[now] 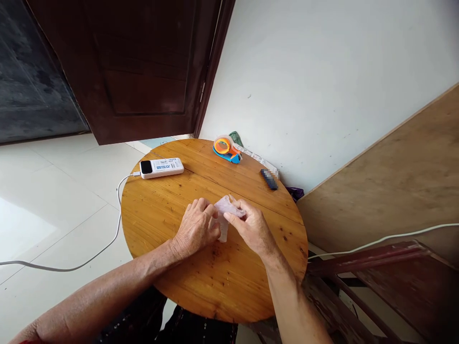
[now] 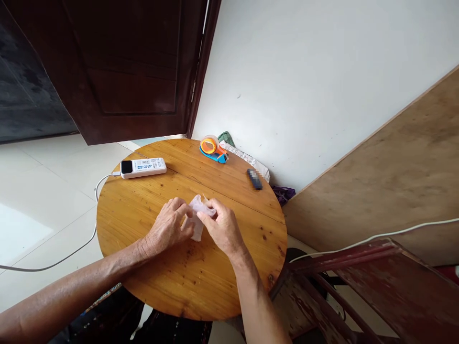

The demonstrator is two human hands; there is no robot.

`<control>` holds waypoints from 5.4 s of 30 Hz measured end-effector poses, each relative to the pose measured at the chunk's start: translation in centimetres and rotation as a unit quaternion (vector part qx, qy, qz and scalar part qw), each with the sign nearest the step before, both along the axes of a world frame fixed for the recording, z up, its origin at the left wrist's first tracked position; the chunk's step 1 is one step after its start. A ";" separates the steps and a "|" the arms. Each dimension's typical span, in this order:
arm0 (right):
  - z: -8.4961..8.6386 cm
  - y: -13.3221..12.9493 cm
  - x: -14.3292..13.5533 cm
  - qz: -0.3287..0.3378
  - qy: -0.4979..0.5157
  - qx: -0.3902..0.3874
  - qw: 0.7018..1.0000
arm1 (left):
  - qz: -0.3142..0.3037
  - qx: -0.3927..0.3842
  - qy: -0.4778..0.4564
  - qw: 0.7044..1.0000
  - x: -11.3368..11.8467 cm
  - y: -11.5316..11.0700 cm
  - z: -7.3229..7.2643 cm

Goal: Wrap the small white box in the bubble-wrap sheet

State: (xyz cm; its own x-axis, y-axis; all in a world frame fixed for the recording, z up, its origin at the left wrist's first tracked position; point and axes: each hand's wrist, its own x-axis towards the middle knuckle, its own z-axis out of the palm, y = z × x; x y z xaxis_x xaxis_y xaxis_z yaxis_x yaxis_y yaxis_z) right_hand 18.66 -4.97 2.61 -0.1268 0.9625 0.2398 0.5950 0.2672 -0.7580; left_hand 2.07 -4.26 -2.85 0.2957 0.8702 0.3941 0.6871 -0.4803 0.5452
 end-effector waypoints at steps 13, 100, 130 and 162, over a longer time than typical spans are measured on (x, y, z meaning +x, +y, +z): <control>-4.7 -5.2 -1.1 0.024 -0.063 0.161 0.985 | -0.266 -0.067 -0.037 0.961 -3.5 1.3 0.0; -4.6 1.3 -1.1 -0.038 -0.174 0.311 0.934 | -0.104 -0.247 -0.223 0.937 -0.9 5.6 -0.7; -4.5 1.4 1.0 -0.013 -0.079 0.095 0.992 | -0.166 -0.287 -0.311 0.891 -1.3 5.8 -1.7; -5.4 2.2 0.7 0.044 -0.178 0.172 0.968 | -0.164 -0.095 -0.200 0.961 -1.6 5.9 -1.4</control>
